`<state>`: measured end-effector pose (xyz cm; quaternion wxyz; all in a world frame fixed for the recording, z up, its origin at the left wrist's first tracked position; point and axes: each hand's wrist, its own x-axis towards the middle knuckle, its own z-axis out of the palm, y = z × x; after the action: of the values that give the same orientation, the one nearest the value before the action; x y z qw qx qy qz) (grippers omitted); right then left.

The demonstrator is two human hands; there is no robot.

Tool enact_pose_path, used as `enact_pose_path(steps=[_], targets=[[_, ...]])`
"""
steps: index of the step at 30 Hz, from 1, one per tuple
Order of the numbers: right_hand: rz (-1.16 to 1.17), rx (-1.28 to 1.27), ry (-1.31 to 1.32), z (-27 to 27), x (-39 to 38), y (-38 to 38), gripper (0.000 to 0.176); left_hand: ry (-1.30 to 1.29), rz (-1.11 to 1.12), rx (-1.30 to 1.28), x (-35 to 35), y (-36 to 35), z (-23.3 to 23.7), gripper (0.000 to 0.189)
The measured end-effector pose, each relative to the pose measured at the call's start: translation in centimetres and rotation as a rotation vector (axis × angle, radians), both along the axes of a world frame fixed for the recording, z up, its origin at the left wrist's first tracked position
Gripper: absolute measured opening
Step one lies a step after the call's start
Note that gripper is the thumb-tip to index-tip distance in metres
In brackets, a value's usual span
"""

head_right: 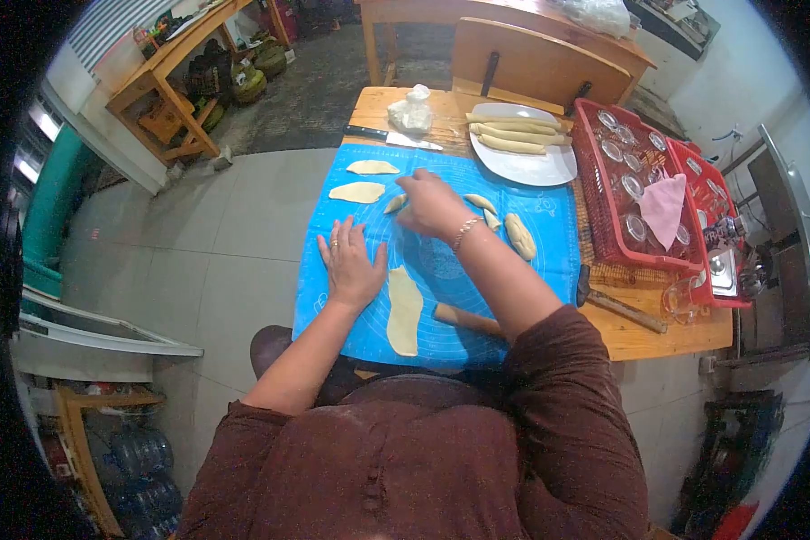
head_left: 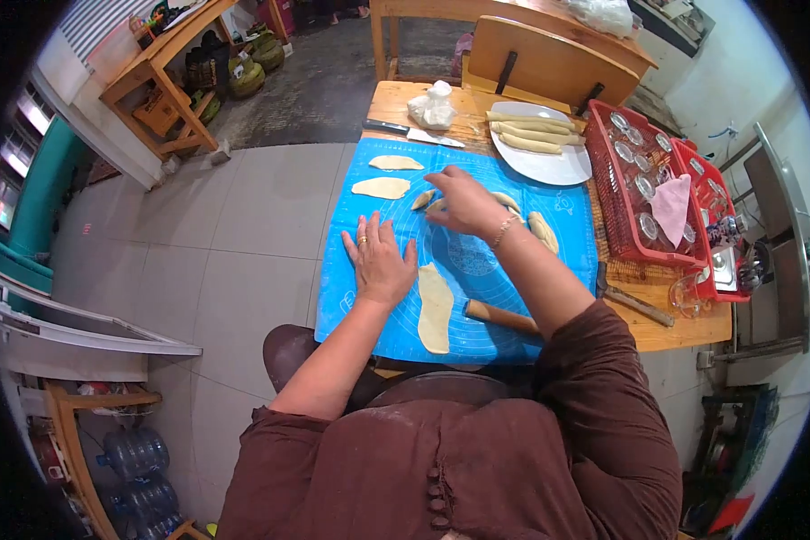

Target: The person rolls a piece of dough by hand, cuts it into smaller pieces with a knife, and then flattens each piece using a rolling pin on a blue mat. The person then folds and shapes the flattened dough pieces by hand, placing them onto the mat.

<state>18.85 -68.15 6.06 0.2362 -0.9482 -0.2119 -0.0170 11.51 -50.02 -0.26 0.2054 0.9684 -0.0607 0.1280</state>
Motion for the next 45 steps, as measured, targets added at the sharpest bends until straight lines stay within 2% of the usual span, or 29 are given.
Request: enact_pose_path(steps=[3, 9, 12, 18, 21, 28, 30, 33, 37, 39, 41, 42, 45], targets=[[-0.072, -0.125, 0.146, -0.7, 1.4, 1.7, 0.058, 0.0, 0.003, -0.02, 0.1, 0.1, 0.1, 0.056], [-0.005, -0.144, 0.091, -1.7, 1.2, 1.3, 0.047, -0.004, 0.0, -0.014, 0.1, 0.0, 0.0, 0.055], [-0.073, -0.064, 0.147, -2.1, 0.9, 1.3, 0.042, -0.007, 0.004, -0.023, 0.1, -0.1, 0.0, 0.055], [-0.089, -0.071, 0.224, -2.0, 1.4, 1.7, 0.033, -0.008, 0.009, -0.01, 0.1, -0.1, 0.0, 0.056], [-0.111, -0.03, 0.176, -1.9, 1.0, 1.4, 0.027, -0.007, 0.007, -0.008, 0.1, -0.1, 0.0, 0.056], [-0.238, -0.007, 0.223, 0.3, 0.4, -2.9, 0.034, -0.012, -0.002, -0.008, 0.1, -0.1, 0.0, 0.056], [-0.298, -0.204, 0.216, 1.3, -0.6, -4.7, 0.037, -0.015, 0.002, -0.021, 0.1, -0.1, 0.1, 0.055], [-0.356, -0.34, 0.185, 3.4, -3.3, -5.1, 0.036, -0.004, 0.0, -0.028, 0.1, -0.2, 0.1, 0.055], [-0.371, -0.373, 0.048, 3.5, -5.3, -4.3, 0.034, -0.008, 0.004, -0.038, 0.1, -0.2, 0.2, 0.053], [-0.118, -0.151, -0.013, 2.2, -5.7, -3.6, 0.032, -0.016, 0.009, -0.045, 0.3, -0.2, -0.2, 0.052], [0.085, -0.052, 0.094, 1.3, -6.4, -1.6, 0.032, -0.154, 0.042, -0.15, 0.6, 0.0, -1.1, 0.045], [0.151, 0.009, 0.111, 0.5, -6.8, -0.7, 0.032, -0.158, 0.041, -0.149, 0.7, 0.1, -1.1, 0.045], [0.17, -0.027, 0.159, -0.6, -7.6, 1.3, 0.03, -0.224, 0.042, -0.272, 0.9, 0.5, -1.0, 0.039]])
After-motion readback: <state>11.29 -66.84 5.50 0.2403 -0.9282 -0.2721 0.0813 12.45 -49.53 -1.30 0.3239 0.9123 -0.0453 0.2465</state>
